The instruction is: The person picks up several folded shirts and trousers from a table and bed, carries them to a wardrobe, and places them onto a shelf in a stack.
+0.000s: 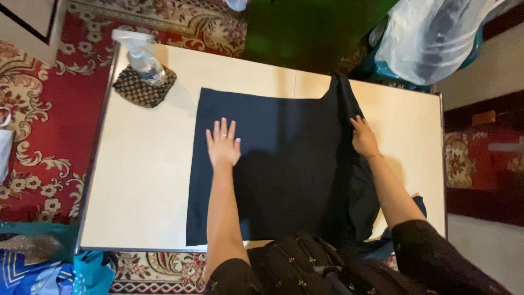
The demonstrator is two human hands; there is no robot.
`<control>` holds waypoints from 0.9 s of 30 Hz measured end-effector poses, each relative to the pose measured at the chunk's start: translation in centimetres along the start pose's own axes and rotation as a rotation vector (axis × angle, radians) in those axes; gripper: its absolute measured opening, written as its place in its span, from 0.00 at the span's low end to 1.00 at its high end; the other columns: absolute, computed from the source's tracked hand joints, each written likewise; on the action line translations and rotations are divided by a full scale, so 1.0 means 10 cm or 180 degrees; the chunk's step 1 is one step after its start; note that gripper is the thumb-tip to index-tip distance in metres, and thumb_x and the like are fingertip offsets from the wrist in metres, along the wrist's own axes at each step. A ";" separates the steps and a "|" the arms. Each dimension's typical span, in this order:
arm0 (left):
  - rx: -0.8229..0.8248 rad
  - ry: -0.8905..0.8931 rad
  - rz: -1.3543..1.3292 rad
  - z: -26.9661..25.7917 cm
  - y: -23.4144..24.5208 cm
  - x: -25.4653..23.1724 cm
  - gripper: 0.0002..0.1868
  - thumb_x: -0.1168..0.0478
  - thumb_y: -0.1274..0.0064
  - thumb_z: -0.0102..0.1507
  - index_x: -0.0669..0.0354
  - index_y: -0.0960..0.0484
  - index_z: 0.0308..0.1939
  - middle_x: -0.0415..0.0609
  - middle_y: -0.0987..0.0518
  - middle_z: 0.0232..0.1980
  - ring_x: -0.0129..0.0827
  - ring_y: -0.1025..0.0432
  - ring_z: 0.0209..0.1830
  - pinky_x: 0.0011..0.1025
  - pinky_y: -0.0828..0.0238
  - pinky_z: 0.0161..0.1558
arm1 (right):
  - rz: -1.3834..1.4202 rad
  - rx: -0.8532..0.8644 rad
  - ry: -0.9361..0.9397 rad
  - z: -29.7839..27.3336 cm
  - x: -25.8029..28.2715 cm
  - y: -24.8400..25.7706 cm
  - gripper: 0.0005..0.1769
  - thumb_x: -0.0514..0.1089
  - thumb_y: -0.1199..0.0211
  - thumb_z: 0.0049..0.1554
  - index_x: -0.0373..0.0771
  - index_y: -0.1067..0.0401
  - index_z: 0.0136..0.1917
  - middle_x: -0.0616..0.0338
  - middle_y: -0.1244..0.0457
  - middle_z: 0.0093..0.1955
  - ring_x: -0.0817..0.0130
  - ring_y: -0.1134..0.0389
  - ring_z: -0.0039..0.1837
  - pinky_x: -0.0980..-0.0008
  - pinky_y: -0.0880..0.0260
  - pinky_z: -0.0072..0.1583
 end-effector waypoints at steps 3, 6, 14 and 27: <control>0.0058 -0.0003 -0.0073 -0.03 -0.01 0.21 0.37 0.40 0.58 0.67 0.38 0.43 0.79 0.45 0.52 0.84 0.44 0.60 0.84 0.51 0.70 0.78 | -0.0027 0.0619 0.0067 0.07 -0.16 -0.35 0.35 0.46 0.45 0.61 0.43 0.41 0.81 0.34 0.51 0.81 0.30 0.53 0.79 0.45 0.49 0.78; -0.0020 0.0113 -0.0179 -0.07 0.10 0.27 0.38 0.39 0.56 0.67 0.38 0.42 0.80 0.47 0.53 0.85 0.46 0.60 0.84 0.48 0.69 0.79 | -0.0540 0.0685 -0.0821 -0.10 -0.65 -0.34 0.37 0.57 0.50 0.66 0.51 0.52 0.84 0.45 0.62 0.86 0.39 0.64 0.84 0.30 0.61 0.75; -0.0091 0.0162 -0.0093 -0.23 0.18 0.08 0.37 0.42 0.56 0.69 0.44 0.42 0.81 0.53 0.51 0.84 0.52 0.59 0.84 0.57 0.69 0.78 | -0.0519 0.0218 -0.0854 -0.57 -0.17 -0.03 0.37 0.57 0.52 0.69 0.42 0.52 0.86 0.34 0.65 0.88 0.27 0.69 0.85 0.31 0.69 0.80; -0.0101 -0.0425 -0.0415 -1.34 -0.08 -0.32 0.36 0.43 0.56 0.67 0.46 0.39 0.78 0.54 0.45 0.82 0.53 0.51 0.81 0.60 0.60 0.75 | -0.0556 -0.0903 -0.1127 -1.82 -0.04 0.45 0.32 0.55 0.49 0.70 0.39 0.46 0.81 0.37 0.51 0.82 0.36 0.52 0.83 0.36 0.54 0.81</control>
Point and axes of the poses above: each hand's wrist, its own z-axis towards the middle knuckle, its own y-axis out of the back of the hand, x = y × z, the point moved 10 cm from there along z, towards the middle knuckle
